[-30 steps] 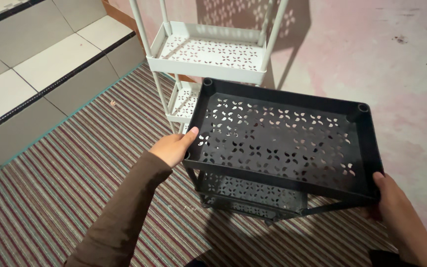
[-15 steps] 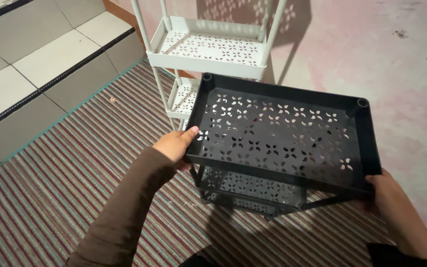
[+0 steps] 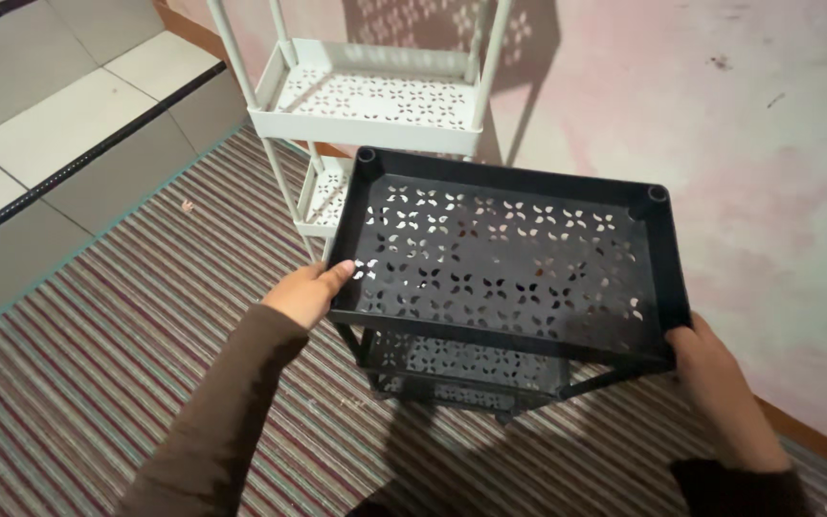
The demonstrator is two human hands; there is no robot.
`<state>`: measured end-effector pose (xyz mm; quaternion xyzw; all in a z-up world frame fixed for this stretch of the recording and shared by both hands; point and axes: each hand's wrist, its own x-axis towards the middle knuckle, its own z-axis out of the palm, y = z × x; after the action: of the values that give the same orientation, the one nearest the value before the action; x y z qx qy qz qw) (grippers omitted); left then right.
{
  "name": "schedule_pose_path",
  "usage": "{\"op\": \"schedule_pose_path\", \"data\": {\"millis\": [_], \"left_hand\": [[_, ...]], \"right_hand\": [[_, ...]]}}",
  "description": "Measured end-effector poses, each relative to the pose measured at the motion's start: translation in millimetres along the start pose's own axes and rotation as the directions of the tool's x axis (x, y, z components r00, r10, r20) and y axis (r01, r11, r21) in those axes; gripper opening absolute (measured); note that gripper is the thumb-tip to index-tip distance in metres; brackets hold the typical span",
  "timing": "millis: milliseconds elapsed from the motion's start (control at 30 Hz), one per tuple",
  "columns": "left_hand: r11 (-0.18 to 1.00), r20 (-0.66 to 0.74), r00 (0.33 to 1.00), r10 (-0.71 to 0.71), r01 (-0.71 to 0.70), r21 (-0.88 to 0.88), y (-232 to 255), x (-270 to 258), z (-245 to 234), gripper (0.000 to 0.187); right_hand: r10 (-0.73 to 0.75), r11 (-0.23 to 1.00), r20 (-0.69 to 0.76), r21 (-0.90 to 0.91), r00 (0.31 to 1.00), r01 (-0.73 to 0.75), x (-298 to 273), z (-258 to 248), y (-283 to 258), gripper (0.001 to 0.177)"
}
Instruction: The person assembles a black three-tier plastic shelf by inserting vertical poles into the corner holes of perforated trays and stacking the trays to form a complete unit. The person handles the trays and poles by hand and places the finished shelf next to a white shelf.
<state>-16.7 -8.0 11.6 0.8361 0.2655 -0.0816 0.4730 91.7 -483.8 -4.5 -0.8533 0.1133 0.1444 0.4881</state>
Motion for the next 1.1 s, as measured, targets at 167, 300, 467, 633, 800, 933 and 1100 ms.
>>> {"op": "schedule_pose_path", "data": {"millis": [167,300,467,633,800,933,1100], "left_hand": [[0.976,0.209,0.974,-0.087,0.126,-0.180,9,26,-15,0.095],[0.905,0.091,0.988,0.122,-0.073,-0.420,24,97,-9,0.101],[0.974,-0.223,0.949,0.223,-0.226,0.014,38,214,7,0.097],[0.987,-0.272,0.953,0.130,-0.097,0.131,34,245,13,0.092],[0.990,-0.151,0.982,0.112,-0.097,0.103,43,218,9,0.087],[0.849,-0.143,0.963,0.228,-0.268,-0.454,52,198,8,0.076],[0.786,0.048,0.988,0.146,-0.086,-0.612,62,189,1,0.078]], "right_hand": [[-0.028,0.999,0.129,0.031,0.991,0.024,11,-25,-40,0.051],[-0.142,0.964,0.050,0.234,0.989,0.127,69,-21,-77,0.059],[-0.011,0.977,0.070,0.212,0.998,-0.004,135,3,-108,0.072],[-0.170,0.947,-0.084,-0.290,0.982,0.139,177,13,-102,0.074],[-0.180,0.908,-0.051,-0.393,0.982,0.146,196,10,-92,0.075],[-0.167,0.913,-0.032,-0.383,0.985,0.142,187,11,-102,0.072],[-0.091,0.943,-0.042,-0.325,0.995,0.072,171,12,-111,0.067]]}}
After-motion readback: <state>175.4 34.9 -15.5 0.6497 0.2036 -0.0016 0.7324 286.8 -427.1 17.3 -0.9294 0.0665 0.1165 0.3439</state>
